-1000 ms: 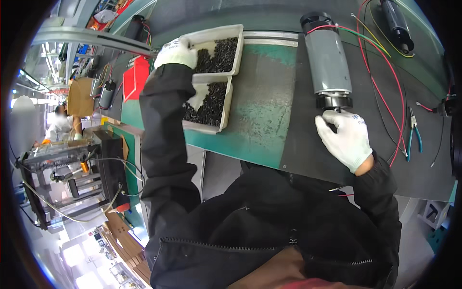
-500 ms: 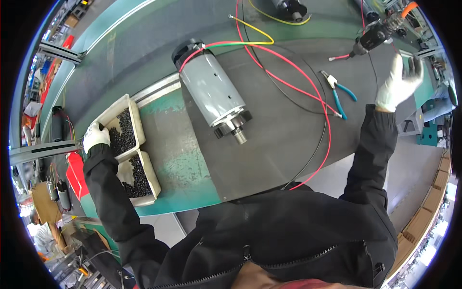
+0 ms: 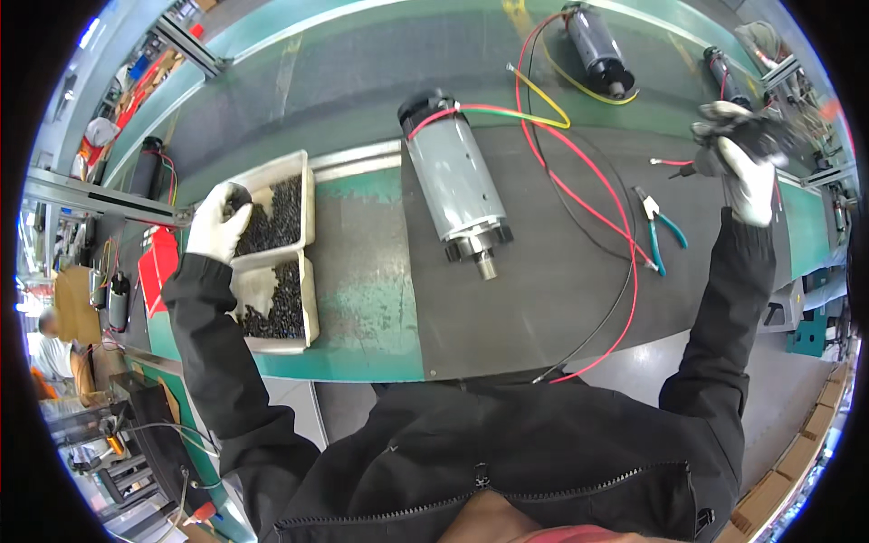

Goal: Assembling a fan and a motor unit using pliers and a power screwdriver on a production line.

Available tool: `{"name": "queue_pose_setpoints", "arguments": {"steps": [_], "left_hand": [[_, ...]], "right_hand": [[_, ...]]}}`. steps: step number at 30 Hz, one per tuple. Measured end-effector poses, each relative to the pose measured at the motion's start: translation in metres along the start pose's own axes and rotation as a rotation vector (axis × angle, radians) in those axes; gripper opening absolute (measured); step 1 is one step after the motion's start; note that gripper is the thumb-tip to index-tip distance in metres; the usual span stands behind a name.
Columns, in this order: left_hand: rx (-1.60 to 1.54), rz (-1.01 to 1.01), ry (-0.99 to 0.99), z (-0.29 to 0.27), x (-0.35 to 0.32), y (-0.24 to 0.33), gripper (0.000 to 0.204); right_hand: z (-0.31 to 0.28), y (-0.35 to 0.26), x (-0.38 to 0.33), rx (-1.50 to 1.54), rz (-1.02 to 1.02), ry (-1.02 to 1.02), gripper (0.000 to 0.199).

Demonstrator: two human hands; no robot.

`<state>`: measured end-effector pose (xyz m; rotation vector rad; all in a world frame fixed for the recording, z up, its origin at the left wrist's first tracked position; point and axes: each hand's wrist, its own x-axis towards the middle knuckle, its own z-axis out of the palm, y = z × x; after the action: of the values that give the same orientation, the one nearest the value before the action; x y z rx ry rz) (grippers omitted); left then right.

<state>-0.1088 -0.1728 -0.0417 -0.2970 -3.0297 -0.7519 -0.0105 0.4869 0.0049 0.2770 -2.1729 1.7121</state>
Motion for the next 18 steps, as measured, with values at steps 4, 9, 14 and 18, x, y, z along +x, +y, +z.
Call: {"name": "queue_pose_setpoints", "arguments": {"steps": [4, 9, 14, 18], "left_hand": [[-0.882, 0.028, 0.047, 0.035, -0.060, 0.113, 0.014], [-1.917, 0.206, -0.465, 0.140, -0.085, 0.218, 0.030], [-2.317, -0.063, -0.683, 0.180, -0.101, 0.241, 0.033], [-2.401, -0.197, -0.689, 0.177, -0.109, 0.242, 0.031]], "right_hand": [[0.092, -0.040, -0.044, 0.439, -0.165, 0.078, 0.055], [0.149, -0.065, -0.046, 1.106, -0.184, 0.116, 0.039], [0.158, -0.052, -0.058, 1.081, -0.155, 0.047, 0.040], [0.166, -0.053, -0.074, 1.025, -0.129, 0.070, 0.040]]}}
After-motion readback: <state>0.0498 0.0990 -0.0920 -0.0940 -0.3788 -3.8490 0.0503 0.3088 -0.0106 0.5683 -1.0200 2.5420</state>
